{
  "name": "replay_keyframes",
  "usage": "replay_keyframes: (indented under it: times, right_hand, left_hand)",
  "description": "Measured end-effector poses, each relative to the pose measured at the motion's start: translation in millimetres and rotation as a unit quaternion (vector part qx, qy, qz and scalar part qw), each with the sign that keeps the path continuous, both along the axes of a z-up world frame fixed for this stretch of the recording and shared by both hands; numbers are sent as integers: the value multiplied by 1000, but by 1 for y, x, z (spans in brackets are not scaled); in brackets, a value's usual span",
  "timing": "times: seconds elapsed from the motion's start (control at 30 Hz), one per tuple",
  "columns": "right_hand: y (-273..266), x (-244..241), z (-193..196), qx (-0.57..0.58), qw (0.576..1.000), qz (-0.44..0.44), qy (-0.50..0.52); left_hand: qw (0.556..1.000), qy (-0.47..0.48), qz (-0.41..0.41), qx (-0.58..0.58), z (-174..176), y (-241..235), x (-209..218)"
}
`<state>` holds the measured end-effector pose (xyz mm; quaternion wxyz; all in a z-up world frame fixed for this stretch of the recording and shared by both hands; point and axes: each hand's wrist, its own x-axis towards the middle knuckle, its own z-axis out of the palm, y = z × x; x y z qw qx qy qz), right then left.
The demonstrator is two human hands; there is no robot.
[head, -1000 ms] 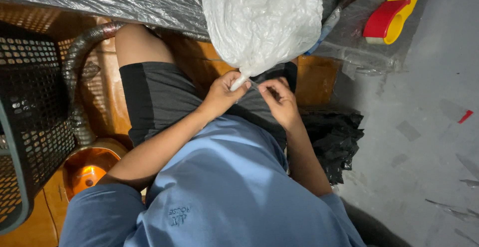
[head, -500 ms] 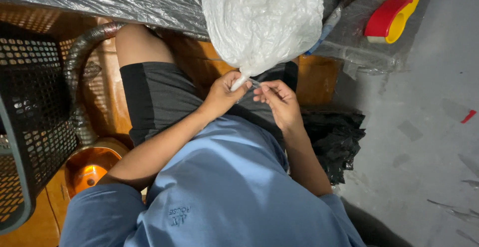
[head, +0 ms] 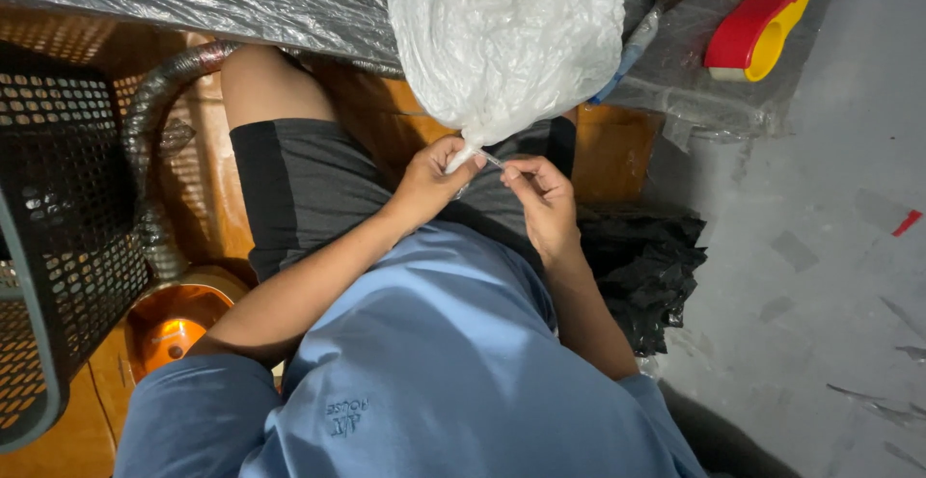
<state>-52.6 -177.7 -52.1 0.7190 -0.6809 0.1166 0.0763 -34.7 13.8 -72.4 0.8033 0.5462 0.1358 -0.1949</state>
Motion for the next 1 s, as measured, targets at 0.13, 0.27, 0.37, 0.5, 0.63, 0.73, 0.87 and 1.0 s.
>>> replay_keyframes:
  times: [0.13,0.27,0.37,0.5,0.63,0.73,0.87,1.0]
  right_hand:
    - [0,2,-9,56,998,-30,-19]
    - [7,5,0,73,996,-48,-20]
    - [17,8,23,-95,994,-2,-49]
    - [26,14,47,-284,931,63,-219]
    - [19,9,30,-388,810,110,-426]
    - [10,10,19,-431,753,146,-475]
    - [15,20,25,-430,759,162,-461]
    - [18,24,20,-419,767,151,-462]
  left_hand:
    - [1000,15,-7,-3,5,3,2]
    - [1000,19,-9,-3,-3,1,2]
    - [999,38,-9,-9,-7,0,-2]
    - [1000,22,3,-9,-1,-1,-1]
    - [1000,27,7,-12,8,0,1]
    - [999,36,3,-18,11,2,1]
    - [998,48,1,-33,10,2,4]
    - [1000,28,0,-1,-2,-3,7]
